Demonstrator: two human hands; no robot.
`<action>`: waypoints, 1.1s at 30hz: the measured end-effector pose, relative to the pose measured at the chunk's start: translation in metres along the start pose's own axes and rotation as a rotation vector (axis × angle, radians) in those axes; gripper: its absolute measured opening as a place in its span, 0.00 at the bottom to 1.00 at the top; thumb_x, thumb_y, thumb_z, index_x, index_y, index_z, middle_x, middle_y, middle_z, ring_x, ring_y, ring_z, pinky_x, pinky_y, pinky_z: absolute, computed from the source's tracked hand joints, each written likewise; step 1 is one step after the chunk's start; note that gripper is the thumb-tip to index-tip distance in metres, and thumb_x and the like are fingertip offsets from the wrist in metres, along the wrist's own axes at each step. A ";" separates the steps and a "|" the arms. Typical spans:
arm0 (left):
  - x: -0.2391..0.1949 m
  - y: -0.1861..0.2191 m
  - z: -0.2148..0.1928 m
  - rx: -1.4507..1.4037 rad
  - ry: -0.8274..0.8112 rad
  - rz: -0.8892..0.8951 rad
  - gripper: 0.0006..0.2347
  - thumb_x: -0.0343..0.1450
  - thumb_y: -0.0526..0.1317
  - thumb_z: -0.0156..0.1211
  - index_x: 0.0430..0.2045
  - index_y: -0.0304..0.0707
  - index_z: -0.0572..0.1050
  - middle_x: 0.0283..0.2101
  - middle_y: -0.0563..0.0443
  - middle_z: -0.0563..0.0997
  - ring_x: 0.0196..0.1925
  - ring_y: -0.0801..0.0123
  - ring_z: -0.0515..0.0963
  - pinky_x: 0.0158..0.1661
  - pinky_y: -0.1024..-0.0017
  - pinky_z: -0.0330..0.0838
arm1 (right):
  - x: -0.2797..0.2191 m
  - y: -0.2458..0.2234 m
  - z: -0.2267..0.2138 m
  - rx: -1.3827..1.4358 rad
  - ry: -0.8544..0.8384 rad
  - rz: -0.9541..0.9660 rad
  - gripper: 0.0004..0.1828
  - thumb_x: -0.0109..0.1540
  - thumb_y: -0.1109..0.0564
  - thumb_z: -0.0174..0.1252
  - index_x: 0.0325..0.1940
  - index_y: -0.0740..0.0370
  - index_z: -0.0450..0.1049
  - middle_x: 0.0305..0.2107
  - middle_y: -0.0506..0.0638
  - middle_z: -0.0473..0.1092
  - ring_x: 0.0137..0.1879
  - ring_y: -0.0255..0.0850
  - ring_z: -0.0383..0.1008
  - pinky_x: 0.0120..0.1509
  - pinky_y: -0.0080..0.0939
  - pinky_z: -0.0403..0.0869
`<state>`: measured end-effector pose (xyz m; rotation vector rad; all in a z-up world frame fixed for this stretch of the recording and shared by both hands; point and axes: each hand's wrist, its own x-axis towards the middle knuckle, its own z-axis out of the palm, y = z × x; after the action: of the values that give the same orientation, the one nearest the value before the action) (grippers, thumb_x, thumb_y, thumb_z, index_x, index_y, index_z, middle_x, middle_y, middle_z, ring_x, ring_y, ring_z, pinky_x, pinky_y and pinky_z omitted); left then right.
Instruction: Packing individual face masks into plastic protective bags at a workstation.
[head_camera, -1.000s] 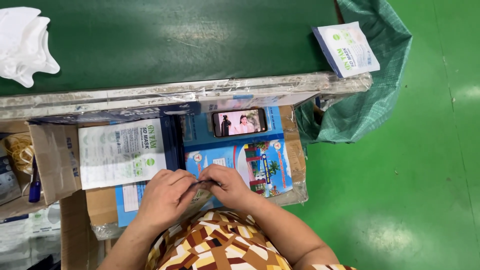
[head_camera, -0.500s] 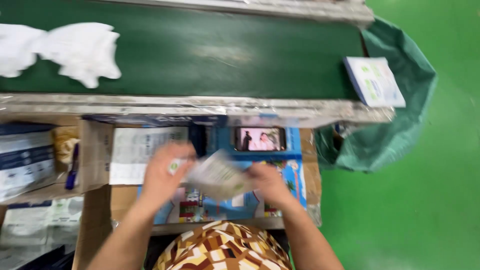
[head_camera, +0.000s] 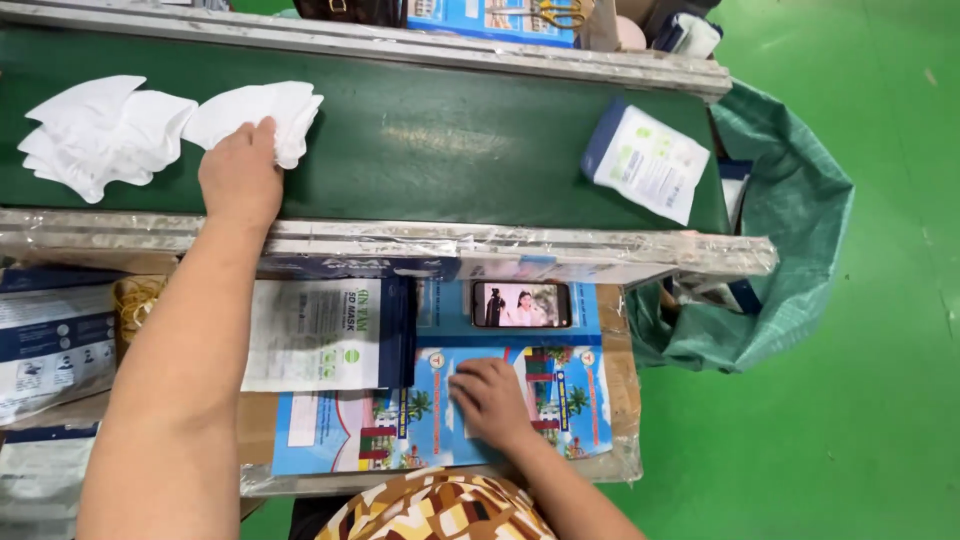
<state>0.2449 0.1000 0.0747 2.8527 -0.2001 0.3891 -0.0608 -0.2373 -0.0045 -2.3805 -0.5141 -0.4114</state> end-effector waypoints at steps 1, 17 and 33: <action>-0.002 0.002 -0.003 -0.006 0.010 0.014 0.24 0.74 0.39 0.62 0.67 0.36 0.69 0.59 0.34 0.76 0.59 0.43 0.75 0.56 0.51 0.69 | -0.003 0.006 0.004 0.049 0.013 0.025 0.08 0.59 0.57 0.64 0.41 0.58 0.80 0.44 0.50 0.76 0.52 0.50 0.73 0.59 0.48 0.68; -0.297 0.097 0.028 -1.847 -0.676 -0.413 0.18 0.69 0.36 0.63 0.53 0.28 0.75 0.47 0.39 0.84 0.50 0.57 0.83 0.51 0.56 0.78 | -0.040 0.034 0.024 0.464 -0.042 0.284 0.12 0.69 0.54 0.55 0.52 0.62 0.79 0.52 0.50 0.77 0.60 0.46 0.75 0.67 0.47 0.69; -0.324 0.161 0.039 -1.188 -0.692 -0.232 0.18 0.73 0.42 0.60 0.55 0.30 0.76 0.50 0.46 0.85 0.51 0.67 0.83 0.51 0.69 0.77 | -0.053 -0.019 -0.004 1.175 0.036 0.834 0.30 0.63 0.58 0.64 0.68 0.64 0.63 0.54 0.54 0.73 0.59 0.41 0.74 0.62 0.43 0.75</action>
<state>-0.0817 -0.0319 -0.0145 1.6788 -0.1420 -0.5985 -0.1167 -0.2408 -0.0135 -1.2412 0.2582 0.2114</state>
